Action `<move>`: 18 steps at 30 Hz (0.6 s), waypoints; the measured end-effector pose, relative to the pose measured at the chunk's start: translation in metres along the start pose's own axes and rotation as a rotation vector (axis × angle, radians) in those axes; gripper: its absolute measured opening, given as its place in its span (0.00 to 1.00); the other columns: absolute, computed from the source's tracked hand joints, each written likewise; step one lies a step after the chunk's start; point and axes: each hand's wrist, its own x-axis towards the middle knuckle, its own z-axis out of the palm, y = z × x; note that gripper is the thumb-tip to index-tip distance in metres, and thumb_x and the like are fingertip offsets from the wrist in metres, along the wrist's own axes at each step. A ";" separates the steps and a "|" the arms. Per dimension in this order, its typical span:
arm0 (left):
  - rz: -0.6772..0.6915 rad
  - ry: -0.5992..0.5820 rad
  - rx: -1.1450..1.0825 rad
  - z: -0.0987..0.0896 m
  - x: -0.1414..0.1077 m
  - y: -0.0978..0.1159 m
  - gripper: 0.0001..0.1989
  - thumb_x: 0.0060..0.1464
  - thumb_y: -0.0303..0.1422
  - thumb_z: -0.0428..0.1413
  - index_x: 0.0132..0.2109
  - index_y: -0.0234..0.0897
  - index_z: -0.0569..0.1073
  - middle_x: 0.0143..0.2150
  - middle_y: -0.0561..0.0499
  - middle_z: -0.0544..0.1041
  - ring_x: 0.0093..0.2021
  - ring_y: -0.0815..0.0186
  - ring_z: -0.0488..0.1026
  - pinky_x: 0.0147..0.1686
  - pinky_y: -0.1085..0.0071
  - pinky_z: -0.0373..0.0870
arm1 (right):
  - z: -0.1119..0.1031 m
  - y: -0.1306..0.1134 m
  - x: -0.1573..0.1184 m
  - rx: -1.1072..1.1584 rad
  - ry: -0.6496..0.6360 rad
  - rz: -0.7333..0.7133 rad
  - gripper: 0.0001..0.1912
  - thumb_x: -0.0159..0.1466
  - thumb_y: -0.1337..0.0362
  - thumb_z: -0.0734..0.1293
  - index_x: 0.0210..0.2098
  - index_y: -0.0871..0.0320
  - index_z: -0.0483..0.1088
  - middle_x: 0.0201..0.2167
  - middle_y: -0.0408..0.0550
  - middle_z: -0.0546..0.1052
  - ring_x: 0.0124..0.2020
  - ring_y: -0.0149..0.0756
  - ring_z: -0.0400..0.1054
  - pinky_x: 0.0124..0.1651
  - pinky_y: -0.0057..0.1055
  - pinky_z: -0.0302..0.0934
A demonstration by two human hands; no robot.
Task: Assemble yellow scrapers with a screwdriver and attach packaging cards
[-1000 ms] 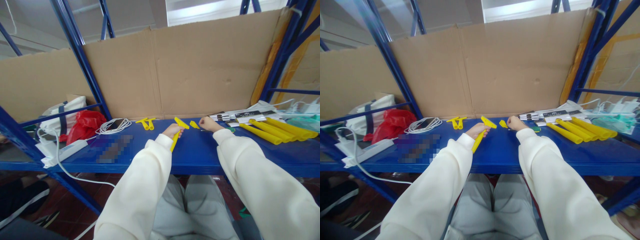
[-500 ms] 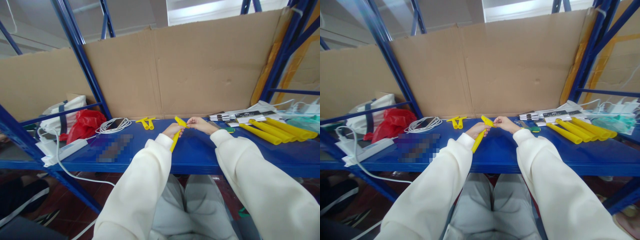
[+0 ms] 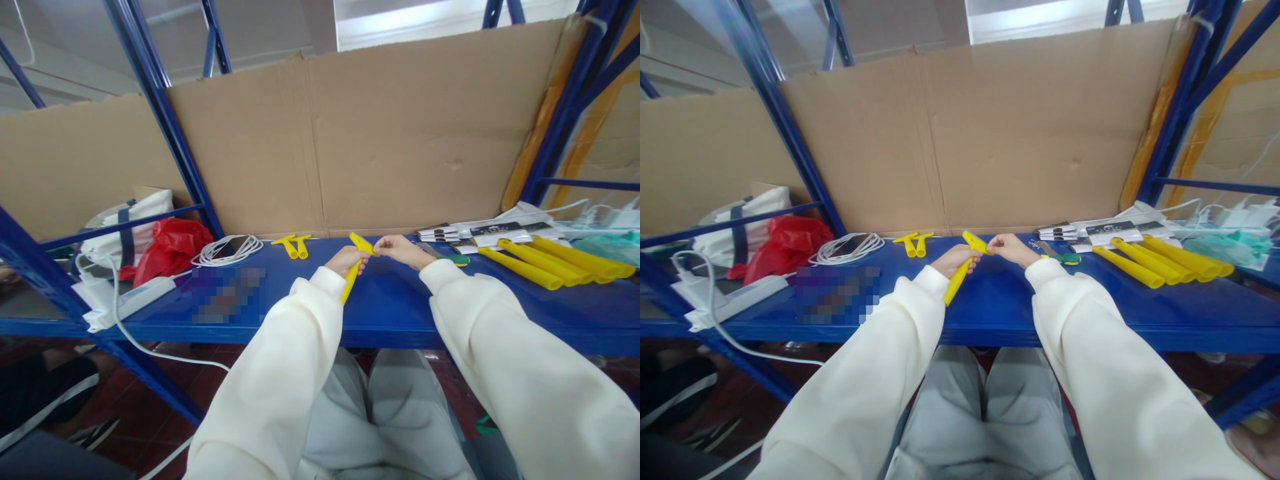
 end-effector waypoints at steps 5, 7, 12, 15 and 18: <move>-0.003 -0.018 0.001 0.000 -0.001 0.001 0.15 0.61 0.18 0.49 0.27 0.35 0.63 0.16 0.59 0.62 0.14 0.76 0.57 0.16 0.78 0.54 | 0.001 0.000 0.000 -0.013 -0.004 -0.004 0.04 0.55 0.69 0.69 0.25 0.59 0.70 0.26 0.42 0.76 0.33 0.32 0.70 0.46 0.32 0.65; 0.003 -0.023 -0.004 0.000 -0.001 0.001 0.14 0.61 0.18 0.49 0.27 0.34 0.64 0.16 0.59 0.62 0.14 0.76 0.57 0.16 0.78 0.54 | 0.001 0.000 0.000 -0.017 0.023 0.002 0.04 0.55 0.70 0.69 0.26 0.58 0.69 0.27 0.43 0.76 0.32 0.32 0.69 0.46 0.32 0.66; 0.004 -0.023 -0.010 0.000 0.000 0.001 0.13 0.60 0.18 0.50 0.28 0.34 0.65 0.17 0.59 0.62 0.14 0.75 0.57 0.17 0.77 0.54 | 0.002 0.000 0.000 -0.078 0.103 0.042 0.09 0.55 0.71 0.71 0.35 0.59 0.70 0.36 0.47 0.78 0.34 0.31 0.70 0.46 0.32 0.66; -0.001 -0.014 -0.009 0.000 0.000 0.001 0.13 0.60 0.18 0.50 0.27 0.35 0.65 0.17 0.59 0.62 0.15 0.76 0.57 0.17 0.78 0.54 | 0.002 -0.001 -0.001 -0.150 0.102 0.054 0.12 0.56 0.69 0.71 0.41 0.60 0.71 0.44 0.51 0.78 0.38 0.33 0.71 0.48 0.32 0.66; -0.003 -0.013 -0.009 0.000 -0.001 0.001 0.14 0.60 0.19 0.49 0.27 0.35 0.64 0.17 0.59 0.62 0.14 0.76 0.57 0.17 0.78 0.54 | 0.001 -0.003 0.001 -0.209 0.080 0.069 0.15 0.59 0.69 0.70 0.46 0.61 0.72 0.49 0.54 0.78 0.43 0.34 0.72 0.49 0.31 0.66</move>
